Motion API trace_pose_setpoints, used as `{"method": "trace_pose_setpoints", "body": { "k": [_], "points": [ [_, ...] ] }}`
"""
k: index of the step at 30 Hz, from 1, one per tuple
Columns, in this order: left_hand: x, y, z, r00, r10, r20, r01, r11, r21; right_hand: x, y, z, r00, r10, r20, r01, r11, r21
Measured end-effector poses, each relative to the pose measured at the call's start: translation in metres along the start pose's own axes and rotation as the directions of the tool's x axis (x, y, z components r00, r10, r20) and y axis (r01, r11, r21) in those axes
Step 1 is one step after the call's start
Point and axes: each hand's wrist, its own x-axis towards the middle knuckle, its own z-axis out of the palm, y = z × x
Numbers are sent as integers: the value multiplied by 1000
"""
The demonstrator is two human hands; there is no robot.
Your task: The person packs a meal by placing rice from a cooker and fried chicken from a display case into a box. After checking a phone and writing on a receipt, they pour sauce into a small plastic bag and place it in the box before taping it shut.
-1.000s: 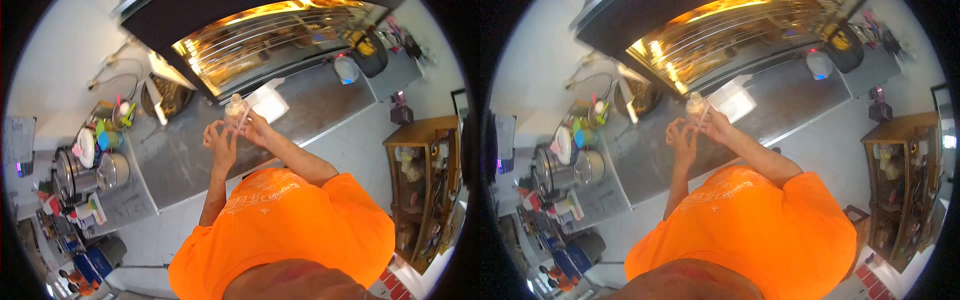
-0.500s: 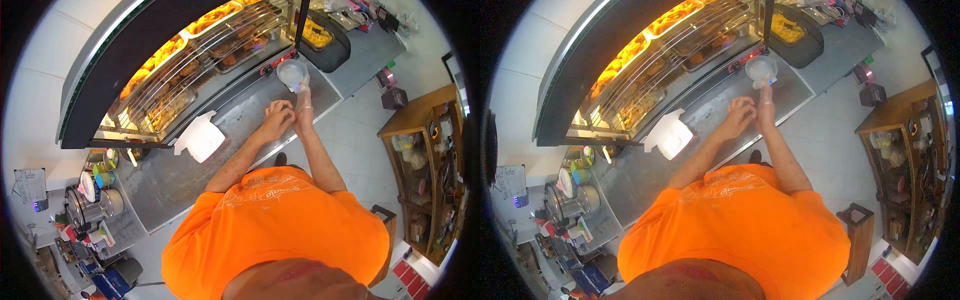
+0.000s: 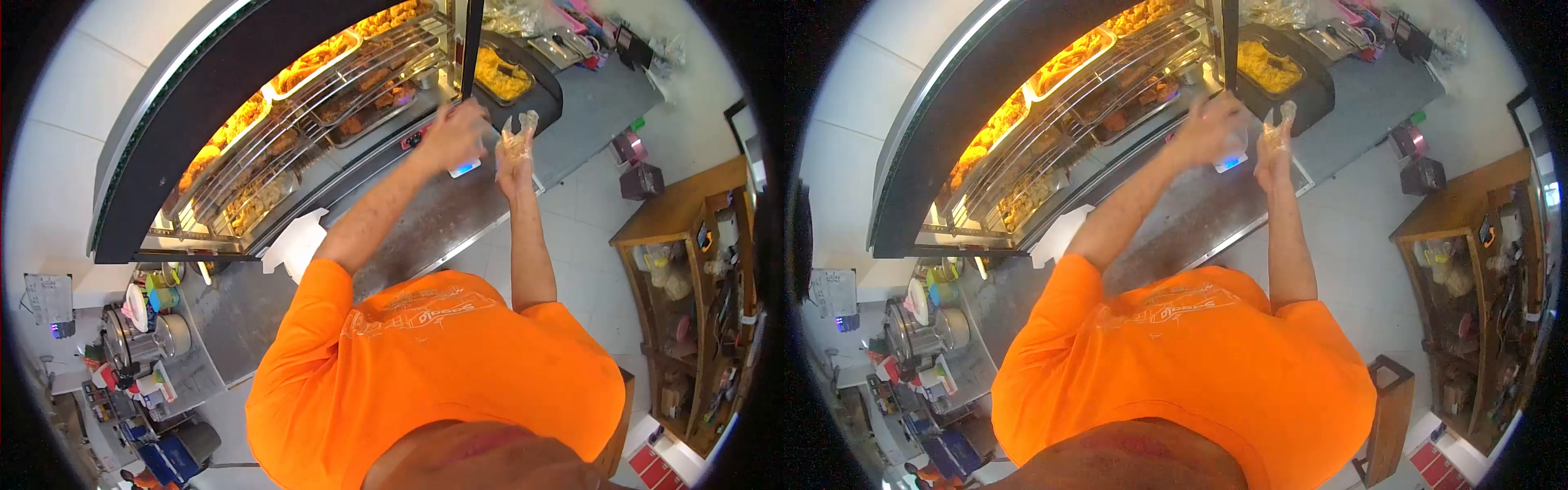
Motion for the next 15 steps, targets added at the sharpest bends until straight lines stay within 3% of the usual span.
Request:
{"method": "trace_pose_setpoints", "body": {
  "k": [1,3,4,5,6,8,9,11,12,13,15],
  "points": [
    [10,-22,-2,989,0,-151,34,974,225,10,-2,1,996,-82,36,86,992,-95],
    [20,-48,-36,982,-187,-34,179,854,489,23,-4,8,986,-144,86,158,968,-193],
    [16,-71,-37,978,-205,-36,196,850,488,28,-2,18,975,-167,144,210,901,-379],
    [10,-95,-34,984,-170,-53,163,739,654,33,0,25,962,-178,208,264,798,-542],
    [2,-110,-32,990,-130,-55,122,596,794,42,5,27,964,-163,211,254,800,-543],
    [-14,-106,-52,988,-154,-14,105,601,792,66,16,30,948,16,317,220,686,-693],
    [-23,-101,-59,986,-167,23,85,613,786,75,20,35,948,27,317,211,692,-690],
    [-37,-98,-61,978,-210,-6,147,663,734,96,18,55,926,-170,336,360,134,-923],
    [-46,-94,-60,968,-248,-34,207,713,670,105,22,62,890,-250,382,344,-182,-921],
    [-57,-87,-61,967,-254,-26,205,712,671,116,32,68,894,-243,378,342,-176,-923],
    [-83,-68,-63,897,-428,-111,413,722,554,131,58,85,915,-219,338,242,-373,-896]
  ]
}}
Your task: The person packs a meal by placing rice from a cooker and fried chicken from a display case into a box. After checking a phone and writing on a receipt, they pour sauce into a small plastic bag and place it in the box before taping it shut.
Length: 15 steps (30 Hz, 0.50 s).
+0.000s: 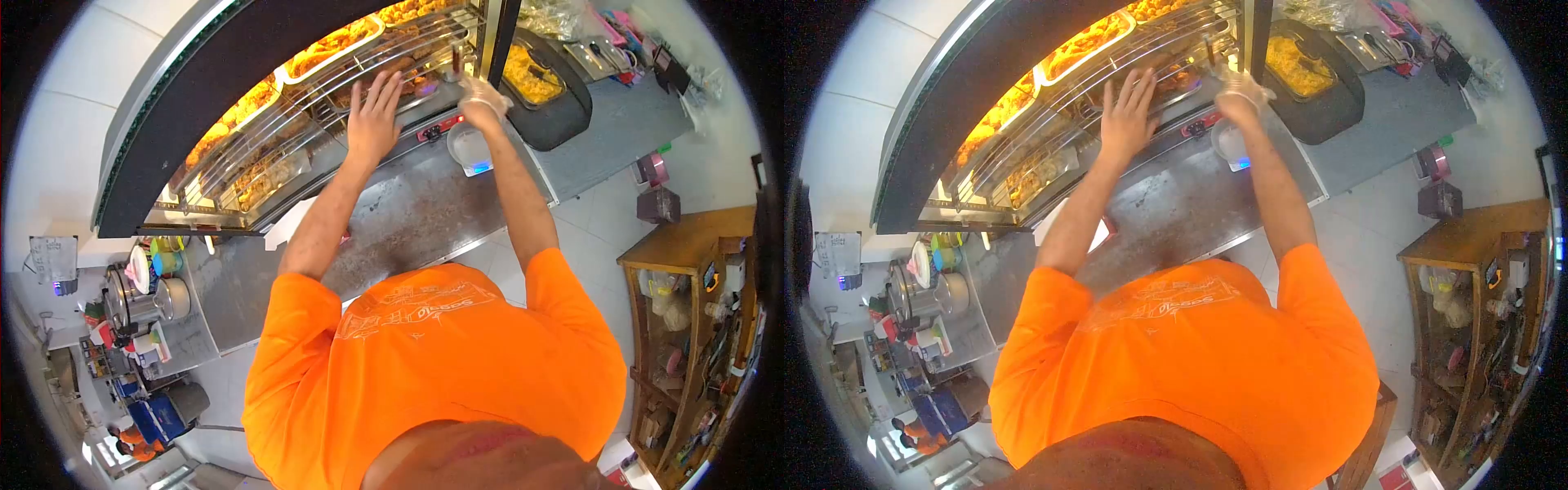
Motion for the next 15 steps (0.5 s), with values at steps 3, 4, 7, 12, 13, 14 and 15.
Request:
{"method": "trace_pose_setpoints", "body": {
  "k": [3,4,7,12,13,14,15],
  "points": [
    [-66,14,-3,976,-210,-57,186,941,-284,-18,-30,-1,991,-130,18,130,991,15],
    [-95,18,3,969,-245,-41,221,923,-314,-28,-41,-11,961,-268,-74,268,963,-17],
    [-196,20,32,920,-384,77,381,831,-404,-33,-57,1,906,-420,51,419,908,23],
    [-334,30,40,734,-629,256,679,666,-307,-11,-56,90,619,-782,-76,750,559,352],
    [-355,33,39,729,-634,258,684,664,-302,-16,-69,82,615,-785,-75,751,555,358],
    [-375,35,39,675,-677,293,738,618,-271,-27,-90,58,748,-660,67,642,746,178],
    [-390,37,39,617,-718,323,787,569,-240,-32,-109,47,858,-486,165,498,867,-35]
  ]
}}
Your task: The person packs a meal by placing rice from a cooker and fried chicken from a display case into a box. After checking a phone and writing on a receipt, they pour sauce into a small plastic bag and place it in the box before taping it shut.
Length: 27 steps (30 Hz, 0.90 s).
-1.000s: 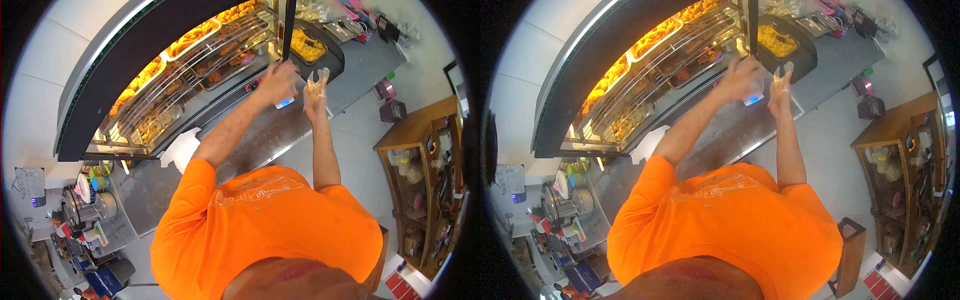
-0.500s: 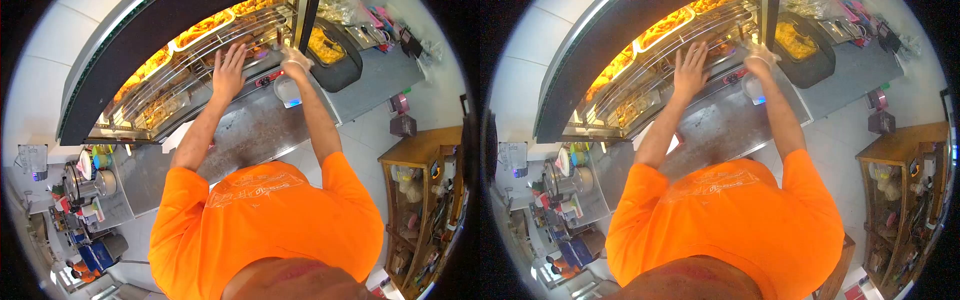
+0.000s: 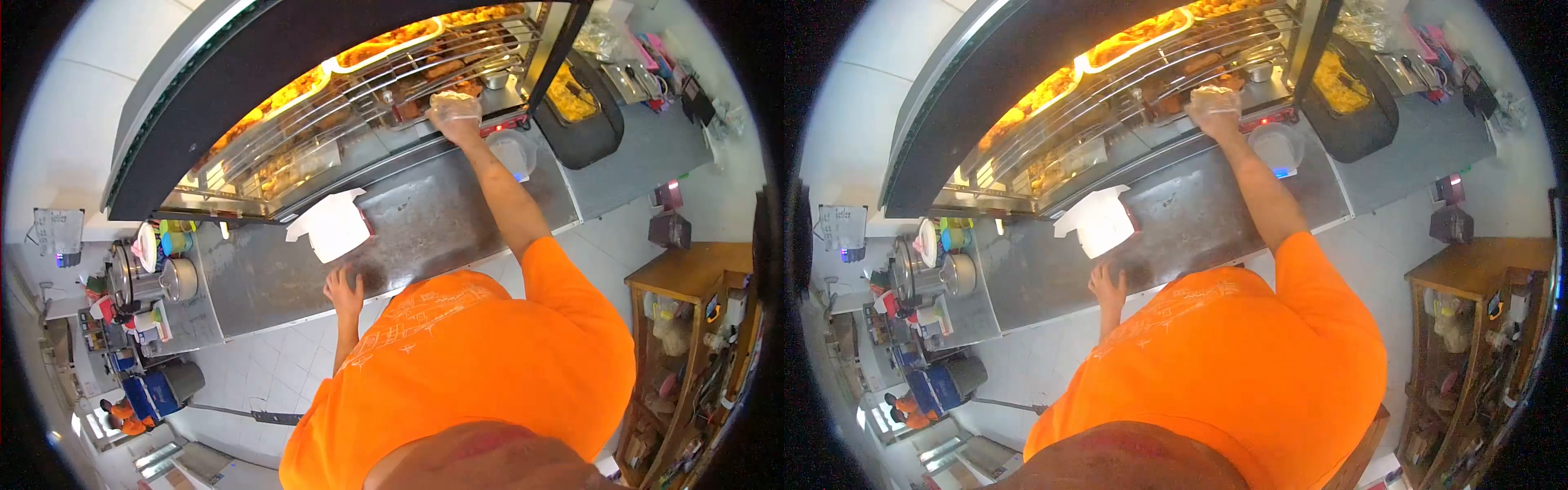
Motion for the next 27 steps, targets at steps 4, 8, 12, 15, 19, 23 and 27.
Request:
{"method": "trace_pose_setpoints", "body": {
  "k": [4,8,12,15,19,23,27],
  "points": [
    [-26,-28,-5,993,-94,73,98,994,-47,27,-48,-1,965,131,229,-112,989,-95],
    [-28,-50,-6,979,-163,125,174,981,-89,58,-47,85,989,121,-83,-132,980,-150],
    [-23,-70,-8,970,-168,174,196,969,-153,44,-63,49,963,226,147,-235,970,53],
    [-24,-90,-4,968,-180,173,210,962,-175,36,-29,69,933,355,-52,-358,928,-98],
    [-21,-107,-9,955,-183,232,234,949,-212,36,-11,52,919,275,-281,-372,840,-395],
    [-4,-118,-15,951,-202,235,261,931,-254,66,51,105,971,140,-193,-231,760,-608],
    [26,-128,-1,964,-231,130,265,876,-402,51,43,74,981,-74,-181,-36,841,-539]
  ]
}}
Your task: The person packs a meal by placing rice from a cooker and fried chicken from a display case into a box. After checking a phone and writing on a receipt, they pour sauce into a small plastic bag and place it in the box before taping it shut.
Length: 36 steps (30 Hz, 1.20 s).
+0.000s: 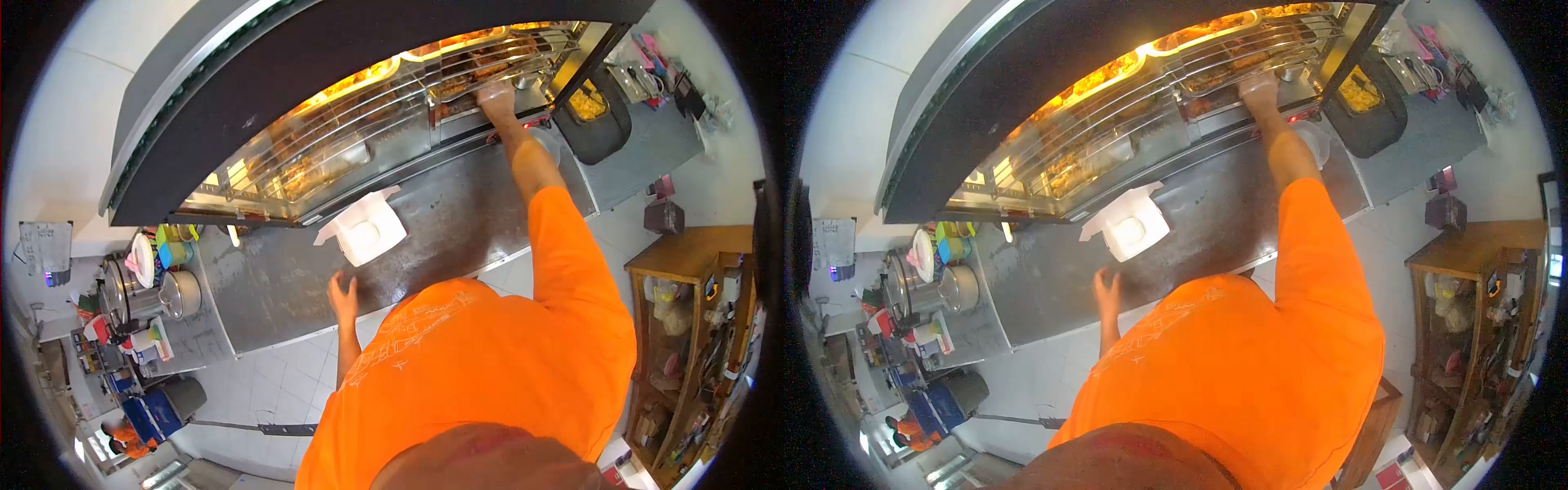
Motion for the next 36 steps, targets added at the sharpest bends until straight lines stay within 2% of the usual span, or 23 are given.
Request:
{"method": "trace_pose_setpoints", "body": {
  "k": [1,2,3,5,7,8,9,10,11,13,14,17,19,21,22,23,25,26,27,31,33,35,36],
  "points": [
    [12,3,5,999,-45,-23,43,996,-83,-3,8,-1,996,-91,16,92,995,-28],
    [24,0,12,998,-52,-24,50,995,-92,-10,17,24,986,-129,-110,133,990,36],
    [36,-9,24,995,-97,-29,93,990,-107,-11,17,15,984,-140,-112,144,989,29],
    [54,-1,36,988,-153,-31,148,980,-135,-21,19,-12,914,-143,-380,188,979,83],
    [67,22,33,951,-263,164,286,948,-139,-19,21,-19,871,-167,-461,241,965,106],
    [78,-25,62,981,-138,140,149,986,-75,-15,23,-20,870,-177,-460,278,947,162],
    [77,-20,64,981,-139,138,151,985,-83,-14,25,-16,869,-185,-458,312,925,219],
    [76,-9,63,984,-117,136,121,992,-27,-8,23,-5,988,-128,-86,137,986,100],
    [75,1,61,986,-94,135,91,995,31,-4,25,5,987,-132,-88,141,985,98],
    [72,14,60,981,-90,174,82,995,53,9,9,-21,949,-2,316,-3,1000,16],
    [70,17,61,973,-83,215,68,995,75,6,-4,-50,971,32,239,-39,999,24],
    [55,21,69,973,7,230,0,1000,-30,9,-13,-13,952,131,277,-108,989,-99],
    [43,29,73,977,33,209,-33,999,-2,15,-19,-11,941,182,286,-142,978,-155],
    [35,25,83,985,4,172,-8,1000,25,15,-27,-21,919,349,182,-357,934,13],
    [33,15,89,984,13,176,-19,999,31,11,-27,-19,935,340,103,-349,934,77],
    [31,6,95,987,11,162,-19,999,46,6,-29,-16,929,356,106,-364,928,75],
    [31,5,94,986,21,165,-32,997,65,-3,-37,-25,948,315,-52,-314,949,25],
    [31,10,89,980,-2,198,2,1000,4,-1,-38,-32,907,392,152,-411,904,120],
    [30,9,88,972,-27,232,41,998,-54,-4,-38,-32,900,406,157,-425,898,113],
    [36,4,90,969,33,245,-9,995,-99,-9,-33,-37,886,435,159,-462,858,224],
    [37,2,88,954,-24,298,65,990,-129,-4,-30,-43,897,363,252,-411,895,174],
    [35,12,77,951,-15,309,46,994,-95,4,-23,-18,887,419,192,-443,891,103],
    [35,18,76,947,-18,322,43,996,-72,11,-13,-13,908,325,264,-355,932,77]
  ]
}}
